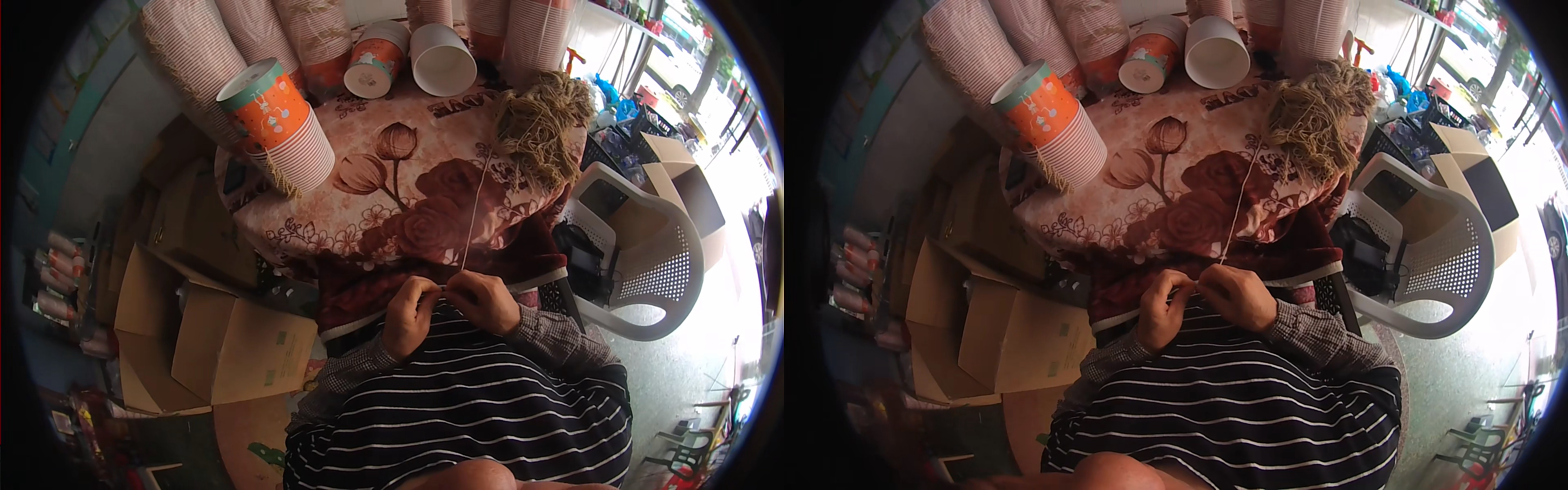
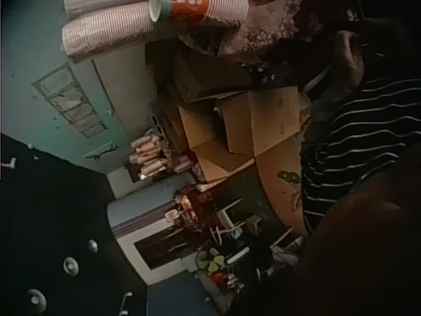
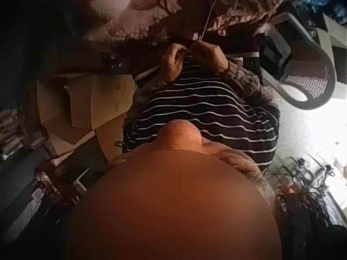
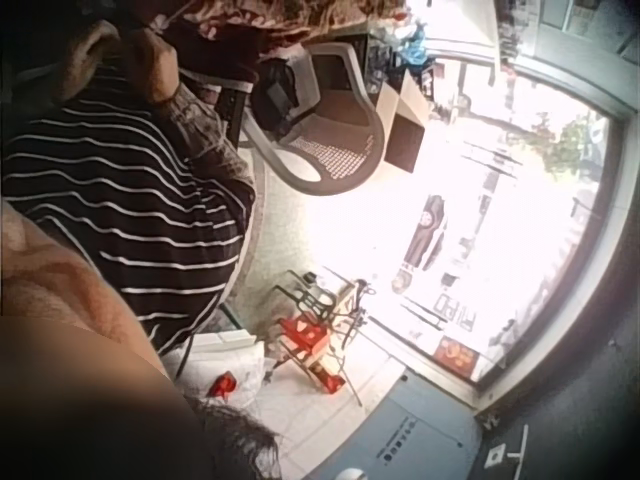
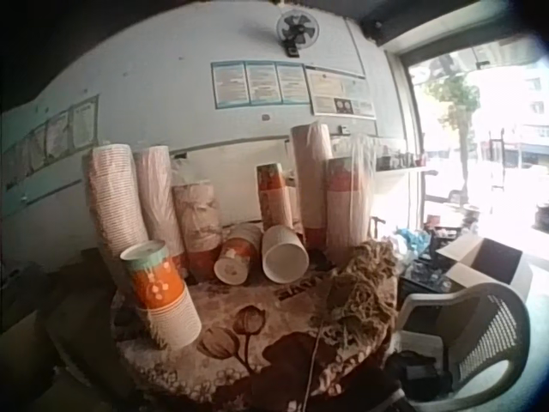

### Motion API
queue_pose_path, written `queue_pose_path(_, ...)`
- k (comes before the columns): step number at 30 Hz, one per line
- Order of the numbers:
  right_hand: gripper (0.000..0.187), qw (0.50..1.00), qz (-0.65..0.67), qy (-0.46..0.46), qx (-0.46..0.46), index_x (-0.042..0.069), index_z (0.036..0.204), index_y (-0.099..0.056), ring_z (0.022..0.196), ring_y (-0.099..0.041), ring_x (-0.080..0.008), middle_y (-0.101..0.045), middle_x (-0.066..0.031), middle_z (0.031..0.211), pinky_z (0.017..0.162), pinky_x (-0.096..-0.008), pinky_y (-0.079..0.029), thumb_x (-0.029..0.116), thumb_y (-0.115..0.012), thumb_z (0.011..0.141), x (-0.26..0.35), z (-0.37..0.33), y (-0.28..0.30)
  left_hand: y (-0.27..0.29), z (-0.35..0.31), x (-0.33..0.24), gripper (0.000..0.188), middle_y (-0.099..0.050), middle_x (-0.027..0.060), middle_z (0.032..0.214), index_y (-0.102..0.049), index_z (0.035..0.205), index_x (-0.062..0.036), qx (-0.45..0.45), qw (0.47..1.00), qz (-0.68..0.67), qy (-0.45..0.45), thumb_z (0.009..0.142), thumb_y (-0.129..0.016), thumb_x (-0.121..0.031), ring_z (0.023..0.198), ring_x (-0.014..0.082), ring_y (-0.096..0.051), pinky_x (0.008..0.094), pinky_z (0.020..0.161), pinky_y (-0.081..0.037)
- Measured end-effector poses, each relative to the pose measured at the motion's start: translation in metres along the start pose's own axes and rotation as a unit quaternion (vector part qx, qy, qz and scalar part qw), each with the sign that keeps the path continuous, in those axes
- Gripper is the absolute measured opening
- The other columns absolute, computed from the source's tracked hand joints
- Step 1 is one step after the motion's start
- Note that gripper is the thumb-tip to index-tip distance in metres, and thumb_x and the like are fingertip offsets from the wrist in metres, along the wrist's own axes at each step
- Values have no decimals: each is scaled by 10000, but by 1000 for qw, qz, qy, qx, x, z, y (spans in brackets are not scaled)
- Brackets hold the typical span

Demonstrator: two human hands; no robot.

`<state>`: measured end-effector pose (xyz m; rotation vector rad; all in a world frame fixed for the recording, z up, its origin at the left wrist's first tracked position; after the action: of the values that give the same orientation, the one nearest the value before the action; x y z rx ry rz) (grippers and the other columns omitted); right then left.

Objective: Attaching and securing string handles onto decorative paper buckets at a workspace.

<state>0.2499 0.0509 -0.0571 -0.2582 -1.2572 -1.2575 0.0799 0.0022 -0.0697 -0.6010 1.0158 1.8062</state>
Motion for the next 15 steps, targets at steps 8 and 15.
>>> queue_pose_path(8,112,995,35,-87,31,9,933,-620,683,-639,-219,-623,-124,765,629,-320,-500,66,-647,841,-5,-1,7,2,3,4,158,-618,131,875,-582,926,-18,7,998,46,-52,803,-631,67,824,297,-625,362,727,-490)
queue_pose_path(15,71,999,7,21,-26,15,872,-639,658,-597,-162,-614,-118,728,608,-310,-483,73,-639,831,-54,72,32,16,38,33,122,-635,119,884,-607,925,-35,-34,980,170,-103,815,-644,3,835,320,-624,389,745,-490)
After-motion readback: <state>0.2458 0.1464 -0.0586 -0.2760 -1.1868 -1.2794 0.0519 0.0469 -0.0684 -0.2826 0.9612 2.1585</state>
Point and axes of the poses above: each hand's wrist, its own z-axis towards the middle knuckle, its own y-axis out of the back of the hand, x = y × z, the point moved 1 cm from there along z, towards the middle knuckle
